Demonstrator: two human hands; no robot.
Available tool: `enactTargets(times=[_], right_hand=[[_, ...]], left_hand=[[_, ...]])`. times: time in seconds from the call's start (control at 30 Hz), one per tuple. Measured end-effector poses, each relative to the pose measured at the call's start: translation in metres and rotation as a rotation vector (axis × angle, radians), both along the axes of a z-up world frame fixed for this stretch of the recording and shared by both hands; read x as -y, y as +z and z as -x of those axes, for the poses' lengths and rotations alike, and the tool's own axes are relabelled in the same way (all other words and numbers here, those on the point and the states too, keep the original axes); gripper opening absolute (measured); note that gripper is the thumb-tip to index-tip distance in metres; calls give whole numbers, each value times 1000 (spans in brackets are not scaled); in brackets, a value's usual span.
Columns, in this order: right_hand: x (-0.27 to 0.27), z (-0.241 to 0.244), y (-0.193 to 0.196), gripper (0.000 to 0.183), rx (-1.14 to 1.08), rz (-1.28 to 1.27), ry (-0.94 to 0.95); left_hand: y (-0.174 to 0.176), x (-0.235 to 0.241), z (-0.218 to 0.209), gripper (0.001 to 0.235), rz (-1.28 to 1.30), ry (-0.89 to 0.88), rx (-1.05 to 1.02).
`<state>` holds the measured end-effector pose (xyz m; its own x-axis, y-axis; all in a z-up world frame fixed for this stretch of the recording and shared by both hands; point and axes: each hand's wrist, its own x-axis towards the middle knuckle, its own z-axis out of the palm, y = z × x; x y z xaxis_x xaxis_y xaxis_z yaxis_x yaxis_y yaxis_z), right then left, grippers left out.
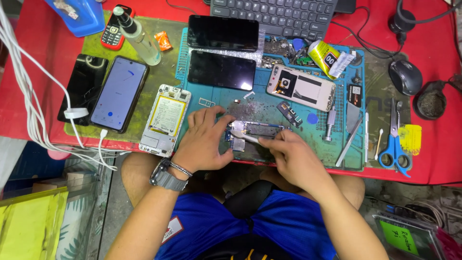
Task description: The person cleans a disassembled mobile phone motherboard using a spray bottle and a toothbrush. They spray the board, then scrub it with the toothbrush, repeating the process to remove residue.
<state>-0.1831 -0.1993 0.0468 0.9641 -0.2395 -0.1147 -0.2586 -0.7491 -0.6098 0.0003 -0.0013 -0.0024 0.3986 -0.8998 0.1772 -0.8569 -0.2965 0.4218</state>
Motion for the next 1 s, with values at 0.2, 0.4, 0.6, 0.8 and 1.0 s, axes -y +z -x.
enactTargets(times=[0.2,0.4,0.6,0.8,1.0], right_hand=[[-2,-22,26,36,-23,90,68],[6,-30,25,34,-36,123,86],[7,-35,16,32,-29,174,84],[4,-34,23,34,-66,175,79],[5,-34,21,36,-81,158,61]], left_hand=[[5,1,-2,78,-24,28,-42],[11,5,-3,79,-63,27,-129],[21,5,-4,77,-117,36,-193],[21,3,-4,78,-129,31,-194],[20,4,-3,79,-126,32,-186]])
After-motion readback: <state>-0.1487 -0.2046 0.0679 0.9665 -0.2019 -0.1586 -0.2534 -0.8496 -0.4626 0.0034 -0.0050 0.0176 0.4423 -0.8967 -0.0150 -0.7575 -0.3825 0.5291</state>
